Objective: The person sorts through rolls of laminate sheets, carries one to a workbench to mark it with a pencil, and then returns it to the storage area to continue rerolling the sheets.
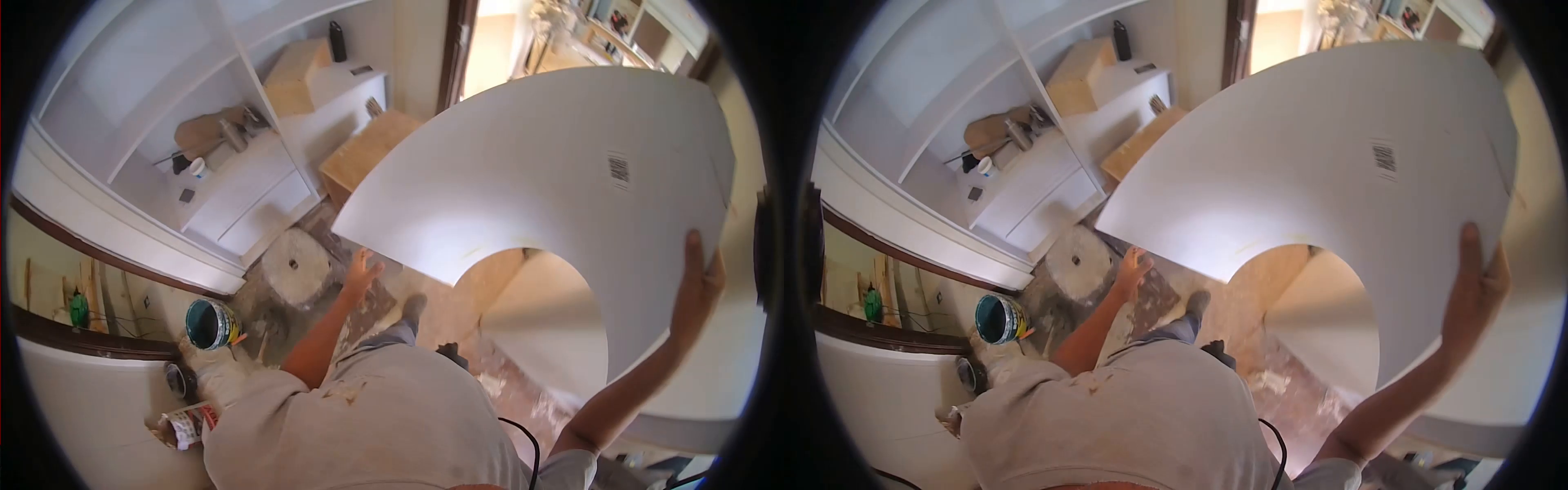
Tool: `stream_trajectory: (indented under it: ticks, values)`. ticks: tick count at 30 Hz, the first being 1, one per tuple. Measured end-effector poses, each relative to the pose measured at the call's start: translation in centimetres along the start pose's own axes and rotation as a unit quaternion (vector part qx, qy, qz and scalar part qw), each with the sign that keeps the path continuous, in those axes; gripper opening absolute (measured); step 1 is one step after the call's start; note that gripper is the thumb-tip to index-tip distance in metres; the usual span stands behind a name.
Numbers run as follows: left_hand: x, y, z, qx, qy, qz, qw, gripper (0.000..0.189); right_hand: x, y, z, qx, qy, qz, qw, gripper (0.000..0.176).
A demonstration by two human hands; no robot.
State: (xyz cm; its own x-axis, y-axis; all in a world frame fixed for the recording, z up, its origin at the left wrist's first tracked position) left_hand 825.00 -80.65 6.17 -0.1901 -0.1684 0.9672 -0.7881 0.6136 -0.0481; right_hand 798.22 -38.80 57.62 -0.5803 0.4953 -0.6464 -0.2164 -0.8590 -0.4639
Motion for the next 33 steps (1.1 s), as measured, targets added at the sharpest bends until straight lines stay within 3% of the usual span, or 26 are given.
stream_trajectory:
  ticks: [1, 4, 7, 9, 10, 11, 15, 19, 21, 22, 23, 24, 26, 27, 29, 30, 32, 33]
  values:
    - [1.4, 0.0, 4.2, 0.008, 0.004, -0.006, 1.000, 0.072, 0.8, 1.4, 2.0, 0.009, 0.002, -0.002, 1.000, 0.041]
    - [3.2, 4.2, 13.5, -0.194, -0.065, -0.019, 0.979, 0.081, 6.4, 5.3, 8.6, -0.010, -0.027, 0.022, 0.999, 0.045]
    - [4.2, 5.3, 18.8, -0.162, -0.049, -0.048, 0.984, 0.082, 8.9, 11.0, 11.2, -0.019, -0.001, 0.060, 0.998, 0.049]
    - [4.8, 5.7, 20.8, -0.148, -0.026, -0.059, 0.987, 0.083, 11.1, 14.8, 12.8, -0.038, 0.094, -0.019, 0.995, 0.046]
    - [5.6, 6.5, 21.5, -0.148, -0.011, -0.063, 0.987, 0.083, 11.3, 16.6, 14.0, -0.080, 0.076, 0.001, 0.994, 0.044]
    - [6.5, 7.4, 22.3, -0.144, 0.008, -0.056, 0.988, 0.084, 11.2, 18.2, 15.0, -0.062, 0.050, 0.016, 0.997, 0.038]
    - [10.4, 11.7, 25.2, -0.091, 0.128, 0.049, 0.986, 0.085, 13.9, 25.1, 19.9, -0.051, 0.059, 0.108, 0.991, 0.028]
    - [14.6, 17.9, 28.9, -0.016, 0.271, 0.223, 0.936, 0.087, 17.4, 29.4, 25.4, -0.077, 0.113, 0.026, 0.990, 0.032]
    - [16.0, 22.6, 32.0, -0.005, 0.307, 0.239, 0.921, 0.087, 21.8, 31.6, 28.8, -0.036, 0.096, 0.041, 0.994, 0.031]
    - [15.8, 24.8, 33.4, -0.067, 0.277, 0.059, 0.957, 0.087, 23.8, 32.3, 30.4, -0.006, 0.086, 0.053, 0.995, 0.029]
    - [16.3, 27.3, 34.8, -0.131, 0.232, -0.119, 0.957, 0.087, 25.7, 33.0, 32.1, -0.003, 0.094, 0.019, 0.995, 0.030]
    - [18.8, 30.6, 35.1, -0.139, 0.234, -0.116, 0.955, 0.087, 27.5, 33.6, 33.9, 0.005, 0.098, 0.017, 0.995, 0.030]
    - [25.7, 35.9, 35.2, -0.118, 0.308, -0.183, 0.926, 0.050, 31.0, 35.5, 37.8, -0.031, 0.142, 0.034, 0.989, 0.032]
    - [28.1, 38.6, 35.9, -0.123, 0.310, -0.179, 0.926, 0.050, 32.1, 36.1, 39.7, -0.025, 0.147, 0.035, 0.988, 0.032]
    - [31.3, 43.5, 38.6, -0.049, 0.276, -0.091, 0.955, 0.043, 33.7, 37.5, 43.6, -0.028, 0.107, -0.009, 0.994, 0.027]
    - [32.0, 45.7, 41.1, -0.055, 0.274, -0.090, 0.956, 0.043, 34.7, 38.3, 45.4, -0.025, 0.112, -0.012, 0.993, 0.027]
    - [31.6, 47.4, 46.9, 0.002, 0.184, -0.144, 0.972, 0.044, 35.4, 40.3, 48.1, -0.007, 0.060, -0.035, 0.998, 0.022]
    - [33.2, 49.0, 49.1, 0.003, 0.152, -0.190, 0.970, 0.033, 36.2, 41.4, 49.1, -0.007, 0.070, -0.033, 0.997, 0.022]
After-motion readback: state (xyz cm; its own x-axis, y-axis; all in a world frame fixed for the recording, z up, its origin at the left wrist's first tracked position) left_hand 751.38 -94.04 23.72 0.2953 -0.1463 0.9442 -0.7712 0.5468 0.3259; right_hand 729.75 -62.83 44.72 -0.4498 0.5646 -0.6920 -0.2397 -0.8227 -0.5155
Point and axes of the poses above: each hand's wrist, its own z-axis towards the middle knuckle, its own y-axis out of the palm, x = y × z, the point moved 6 cm from there along z, towards the middle knuckle, and after that the axes turned 4 degrees about -y, right-handed, at the moved point
